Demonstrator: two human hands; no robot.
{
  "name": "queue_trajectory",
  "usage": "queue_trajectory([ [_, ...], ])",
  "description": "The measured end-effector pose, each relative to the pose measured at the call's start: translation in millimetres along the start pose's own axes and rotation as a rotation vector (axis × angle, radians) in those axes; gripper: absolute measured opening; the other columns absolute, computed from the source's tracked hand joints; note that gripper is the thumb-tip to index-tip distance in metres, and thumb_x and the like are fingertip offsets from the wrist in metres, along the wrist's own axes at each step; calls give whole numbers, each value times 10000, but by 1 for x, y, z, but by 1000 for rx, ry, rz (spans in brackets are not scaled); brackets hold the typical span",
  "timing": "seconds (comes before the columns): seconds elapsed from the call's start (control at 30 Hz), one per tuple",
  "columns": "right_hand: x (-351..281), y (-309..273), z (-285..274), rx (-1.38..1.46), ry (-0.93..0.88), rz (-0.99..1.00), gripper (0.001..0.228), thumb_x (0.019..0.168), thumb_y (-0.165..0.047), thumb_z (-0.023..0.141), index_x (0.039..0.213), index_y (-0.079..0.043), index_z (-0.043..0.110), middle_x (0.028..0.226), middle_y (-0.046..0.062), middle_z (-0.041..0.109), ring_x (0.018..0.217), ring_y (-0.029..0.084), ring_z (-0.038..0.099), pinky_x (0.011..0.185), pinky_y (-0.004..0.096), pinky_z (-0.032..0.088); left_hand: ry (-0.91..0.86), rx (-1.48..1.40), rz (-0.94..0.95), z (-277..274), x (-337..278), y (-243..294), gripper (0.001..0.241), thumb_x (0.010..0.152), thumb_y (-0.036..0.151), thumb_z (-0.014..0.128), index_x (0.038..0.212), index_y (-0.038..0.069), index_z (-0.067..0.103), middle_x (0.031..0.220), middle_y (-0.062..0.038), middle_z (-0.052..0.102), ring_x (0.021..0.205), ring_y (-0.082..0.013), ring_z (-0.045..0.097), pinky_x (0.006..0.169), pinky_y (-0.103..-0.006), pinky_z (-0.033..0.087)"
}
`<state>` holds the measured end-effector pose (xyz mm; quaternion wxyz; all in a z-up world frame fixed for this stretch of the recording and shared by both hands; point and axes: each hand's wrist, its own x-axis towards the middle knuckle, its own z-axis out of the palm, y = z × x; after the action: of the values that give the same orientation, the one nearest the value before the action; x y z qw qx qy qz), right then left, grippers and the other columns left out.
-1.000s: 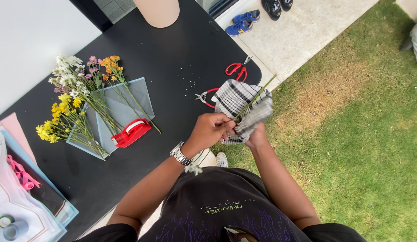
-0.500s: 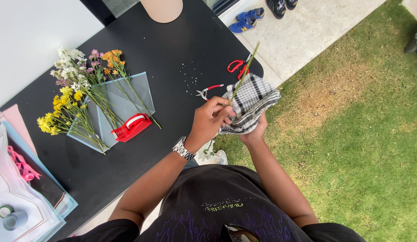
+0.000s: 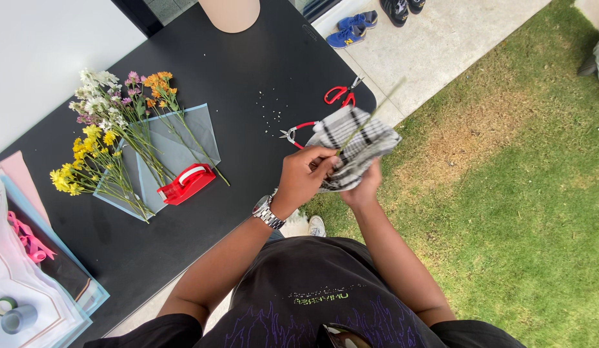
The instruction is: The person selects flowers from a bucket, trims the stems using shears, and wipes a stem with a cloth.
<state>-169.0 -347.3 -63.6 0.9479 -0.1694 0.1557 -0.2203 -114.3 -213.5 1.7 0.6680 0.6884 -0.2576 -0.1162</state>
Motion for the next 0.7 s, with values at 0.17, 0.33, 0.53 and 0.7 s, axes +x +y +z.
queue_trajectory([
  [0.17, 17, -39, -10, 25, 82, -13, 742, 944, -724, 627, 1452, -184, 626, 1373, 79, 717, 1291, 336, 682, 1237, 605, 541, -119, -6, -65, -5, -4, 1, 137, 1016, 8, 786, 1133, 23, 855, 918, -187, 816, 686, -224, 811, 555, -307, 667],
  [0.33, 9, -55, 32, -219, -140, -184, 423, 1108, -601, 567, 1136, -184, 634, 877, -38, 575, 807, 153, 612, 820, 362, 585, -186, -4, -98, 2, -9, -11, 129, 984, -2, 807, 1108, -2, 845, 911, -222, 799, 672, -244, 810, 531, -319, 642],
  [0.53, 10, -65, 31, -281, -143, -13, 865, 901, -917, 540, 1336, -172, 599, 1075, 66, 713, 1076, 278, 772, 1073, 513, 626, -115, -17, -101, 4, -9, -17, 117, 996, 74, 835, 1088, 3, 848, 835, -171, 780, 600, -193, 775, 502, -292, 618],
  [0.7, 9, -82, 36, 220, 172, -150, 1024, 950, -806, 514, 1729, -189, 268, 1692, 140, 437, 1619, 460, 405, 1385, 715, 299, -82, 57, -11, -5, -6, -16, 57, 1026, 119, 839, 1049, 82, 875, 826, -80, 790, 600, -170, 787, 483, -266, 610],
])
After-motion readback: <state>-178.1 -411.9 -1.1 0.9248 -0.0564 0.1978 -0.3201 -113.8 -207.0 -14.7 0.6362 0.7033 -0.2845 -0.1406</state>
